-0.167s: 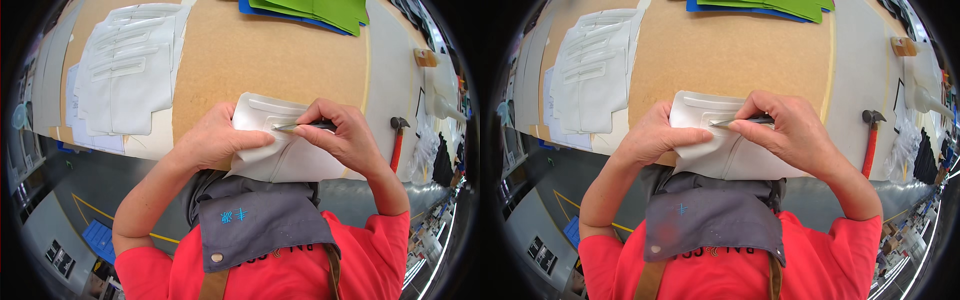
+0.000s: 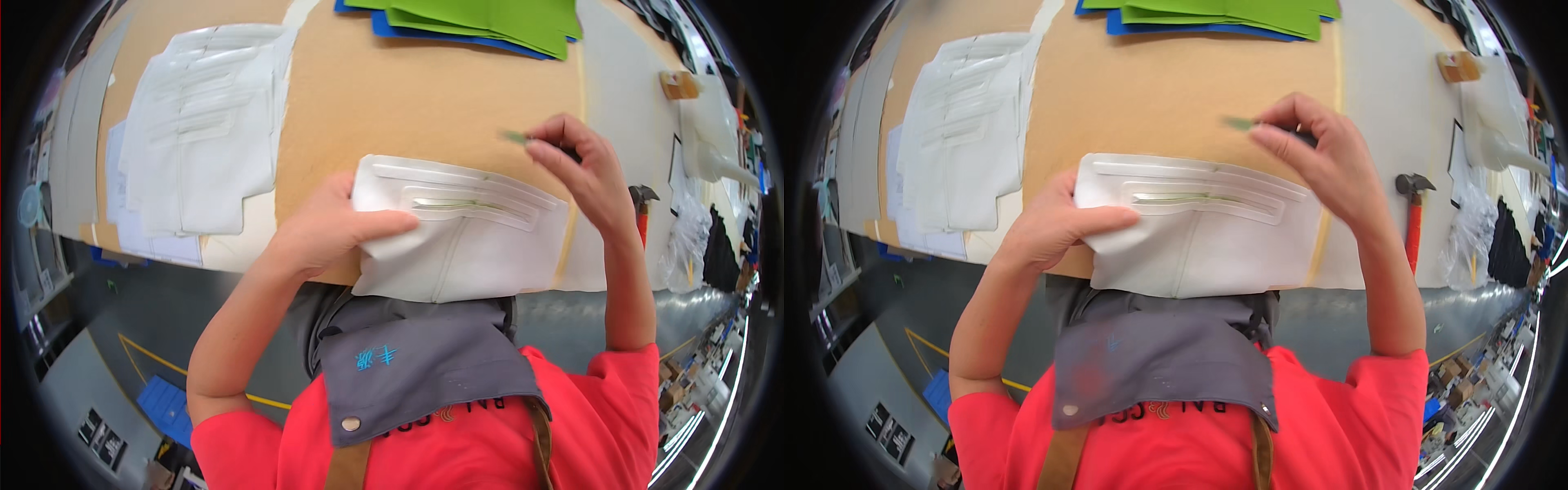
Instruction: The worker is assembling leather pockets by folding white leather components over colored liners and using a hammer to set the folds.
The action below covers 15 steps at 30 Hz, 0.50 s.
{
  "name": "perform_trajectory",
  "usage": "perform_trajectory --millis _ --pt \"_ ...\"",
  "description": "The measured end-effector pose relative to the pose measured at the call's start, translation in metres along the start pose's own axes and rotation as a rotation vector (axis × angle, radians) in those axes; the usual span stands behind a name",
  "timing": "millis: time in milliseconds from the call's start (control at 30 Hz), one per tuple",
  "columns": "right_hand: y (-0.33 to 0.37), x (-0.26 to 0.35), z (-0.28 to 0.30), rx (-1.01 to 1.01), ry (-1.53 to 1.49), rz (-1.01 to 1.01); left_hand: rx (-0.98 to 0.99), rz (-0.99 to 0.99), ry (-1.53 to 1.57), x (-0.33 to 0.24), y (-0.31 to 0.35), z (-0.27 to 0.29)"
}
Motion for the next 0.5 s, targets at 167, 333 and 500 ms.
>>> perform_trajectory --millis 167,333,500 --pt "0.017 0.013 0.030 -0.375 0.819 0.358 -0.091 -0.044 -0.176 -0.007 0.006 0.016" --pt "0.030 0.013 -0.011 -0.008 0.572 0.413 -0.129 -0.191 -0.412 -0.027 0.016 0.017" --pt "0.044 -0.035 -0.003 0.256 0.275 -0.057 -0.323 -0.259 -0.700 -0.025 0.029 0.037"
Point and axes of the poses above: each hand's wrist, its own y-axis away from the middle knuckle, its own z-axis out of the back of the hand, x = y × z, the point moved 8 cm from there along -y, towards the middle knuckle, and after that the axes turned 4 degrees about z, right-handed, at the moved point
